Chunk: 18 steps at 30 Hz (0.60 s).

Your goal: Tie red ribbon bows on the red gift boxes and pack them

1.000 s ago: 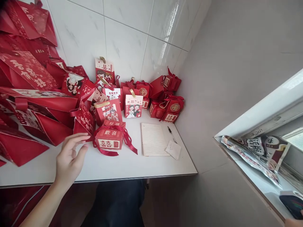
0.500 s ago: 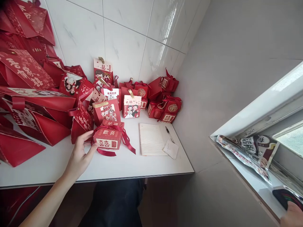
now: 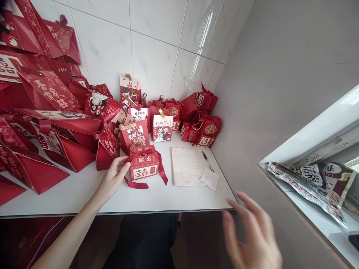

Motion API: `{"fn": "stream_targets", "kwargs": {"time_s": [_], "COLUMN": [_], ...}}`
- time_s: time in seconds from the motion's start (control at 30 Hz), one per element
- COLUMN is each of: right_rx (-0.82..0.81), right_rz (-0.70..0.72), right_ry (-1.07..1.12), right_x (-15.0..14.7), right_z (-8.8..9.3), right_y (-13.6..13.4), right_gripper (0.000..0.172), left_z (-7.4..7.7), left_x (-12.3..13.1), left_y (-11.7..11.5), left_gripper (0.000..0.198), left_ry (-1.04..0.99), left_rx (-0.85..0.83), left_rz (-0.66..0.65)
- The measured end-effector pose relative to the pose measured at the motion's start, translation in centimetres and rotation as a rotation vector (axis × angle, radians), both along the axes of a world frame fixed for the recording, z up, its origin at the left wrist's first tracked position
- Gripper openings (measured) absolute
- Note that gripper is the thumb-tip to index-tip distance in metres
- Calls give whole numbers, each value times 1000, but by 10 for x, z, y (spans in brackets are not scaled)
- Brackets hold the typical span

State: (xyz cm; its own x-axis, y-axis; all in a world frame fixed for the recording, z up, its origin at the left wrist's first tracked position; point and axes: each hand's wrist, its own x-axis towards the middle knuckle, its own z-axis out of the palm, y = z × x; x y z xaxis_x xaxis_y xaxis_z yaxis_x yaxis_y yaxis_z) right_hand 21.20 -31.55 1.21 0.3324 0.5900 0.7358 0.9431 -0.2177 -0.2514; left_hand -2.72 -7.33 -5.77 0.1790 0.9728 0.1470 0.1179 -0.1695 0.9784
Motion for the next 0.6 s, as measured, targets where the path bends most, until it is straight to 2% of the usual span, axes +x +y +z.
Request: {"fn": "stream_targets", "kwargs": {"time_s": [0.07, 0.17, 0.3, 0.43, 0.6], "right_rx": [-108, -177, -241, -289, -357], "right_rz": [212, 493, 675, 788, 772], "right_ry": [115, 347, 558, 735, 764], "right_x": [-5, -15, -30, -39, -38], "right_z": [-12, -26, -33, -34, -28], "right_y": [41, 108, 177, 214, 220], "right_gripper": [20, 21, 29, 39, 24], "left_z": [3, 7, 10, 14, 27], "left_x": [-1, -7, -19, -34, -52], "left_y": [0, 0, 0, 0, -3], "left_gripper": [42, 37, 36, 37, 41], "left_ry": [26, 62, 39, -9, -73], "left_rx": [-13, -55, -77, -105, -160], "left_rz": [-45, -125, -101, -34, -40]}}
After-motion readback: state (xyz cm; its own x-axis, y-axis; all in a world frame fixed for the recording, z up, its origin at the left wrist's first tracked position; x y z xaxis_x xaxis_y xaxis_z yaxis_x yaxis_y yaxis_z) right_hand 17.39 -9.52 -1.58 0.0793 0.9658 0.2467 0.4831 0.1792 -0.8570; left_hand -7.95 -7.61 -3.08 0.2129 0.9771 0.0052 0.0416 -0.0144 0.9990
